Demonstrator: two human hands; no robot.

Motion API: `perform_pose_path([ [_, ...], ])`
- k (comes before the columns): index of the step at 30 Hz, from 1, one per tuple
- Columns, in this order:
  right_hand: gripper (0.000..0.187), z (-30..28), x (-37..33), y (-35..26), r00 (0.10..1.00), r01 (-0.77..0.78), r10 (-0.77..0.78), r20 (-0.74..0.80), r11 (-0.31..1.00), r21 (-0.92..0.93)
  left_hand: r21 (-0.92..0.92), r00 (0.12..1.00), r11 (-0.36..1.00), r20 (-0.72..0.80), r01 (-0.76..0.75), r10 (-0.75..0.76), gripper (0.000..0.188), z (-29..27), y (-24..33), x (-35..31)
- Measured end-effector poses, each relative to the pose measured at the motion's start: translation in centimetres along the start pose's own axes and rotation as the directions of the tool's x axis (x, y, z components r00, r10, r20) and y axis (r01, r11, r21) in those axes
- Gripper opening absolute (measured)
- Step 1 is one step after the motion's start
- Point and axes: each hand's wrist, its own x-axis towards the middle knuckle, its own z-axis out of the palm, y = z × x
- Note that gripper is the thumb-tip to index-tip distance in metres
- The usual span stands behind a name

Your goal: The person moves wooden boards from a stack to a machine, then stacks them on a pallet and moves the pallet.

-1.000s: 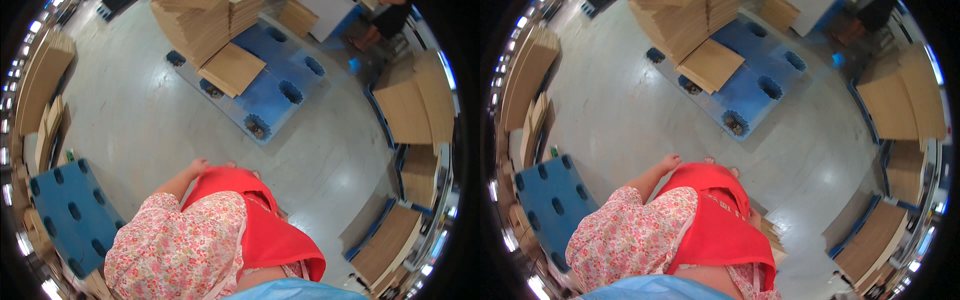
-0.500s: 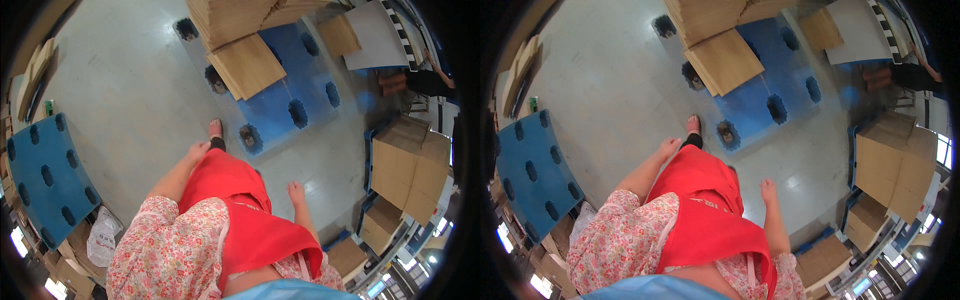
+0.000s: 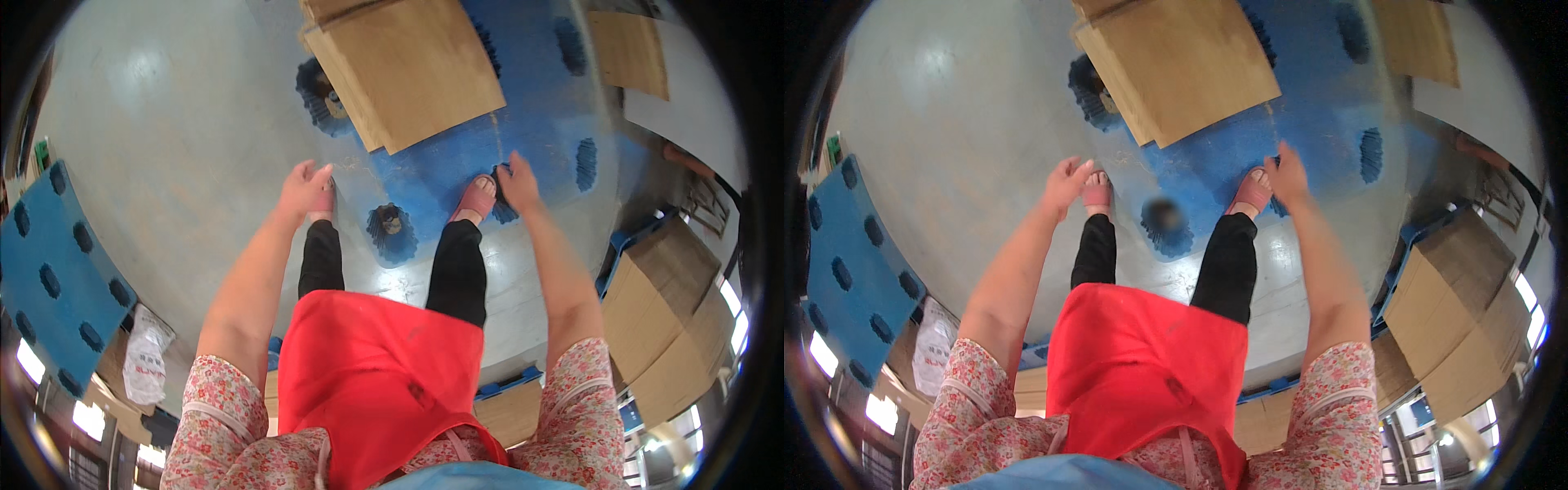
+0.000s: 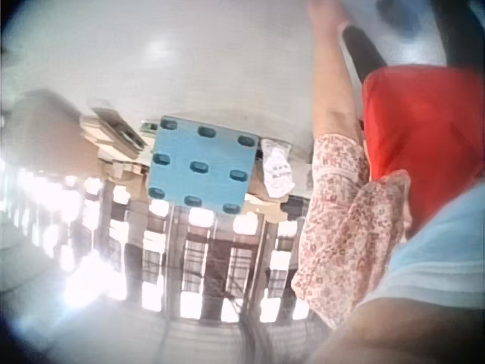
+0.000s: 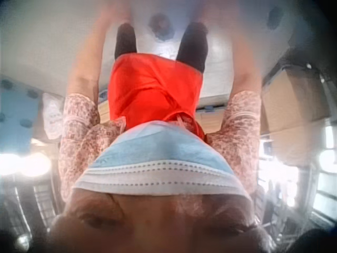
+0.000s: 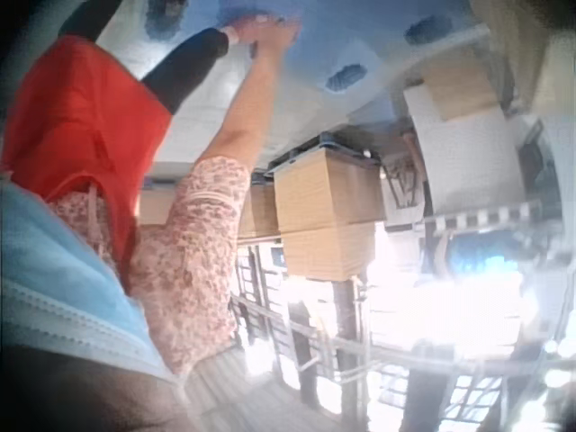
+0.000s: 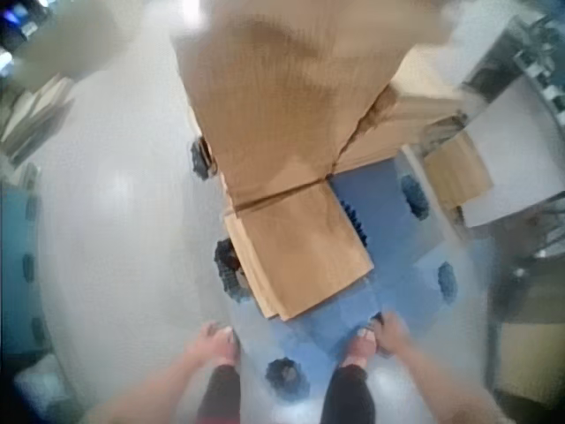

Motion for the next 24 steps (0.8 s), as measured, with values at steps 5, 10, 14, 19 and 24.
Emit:
perform_pose_path([
  [5, 0.068, 3.3, 16.6, 3.2, 0.980, 0.132, -0.151, -0.128, 0.981, -0.145, -0.079, 0.992, 0.997, -0.125, -0.011, 0.001, 0.078, 7.5, -0.8, 10.2],
  [10, 0.070, 4.9, 26.8, 2.9, 0.981, 0.137, -0.119, -0.153, 0.984, 0.110, -0.178, 0.960, 0.982, -0.278, -0.067, 0.015, 0.065, 11.7, 0.2, 16.7],
  [14, 0.062, 5.1, 30.2, 3.5, 0.994, 0.065, -0.091, 0.056, 0.933, 0.353, -0.283, 0.949, 0.948, -0.310, -0.147, 0.055, 0.062, 12.8, 0.1, 18.8],
  [19, 0.053, 3.2, 27.5, 1.6, 0.985, -0.061, -0.004, 0.173, 0.928, 0.369, -0.215, 0.914, 0.967, -0.403, -0.139, 0.041, 0.058, 12.1, 0.5, 18.1],
  [24, 0.045, -2.4, 19.9, 1.0, 0.902, -0.324, 0.087, 0.423, 0.783, 0.530, -0.221, 0.946, 0.954, -0.298, -0.202, 0.131, 0.050, 10.7, -1.0, 12.2],
])
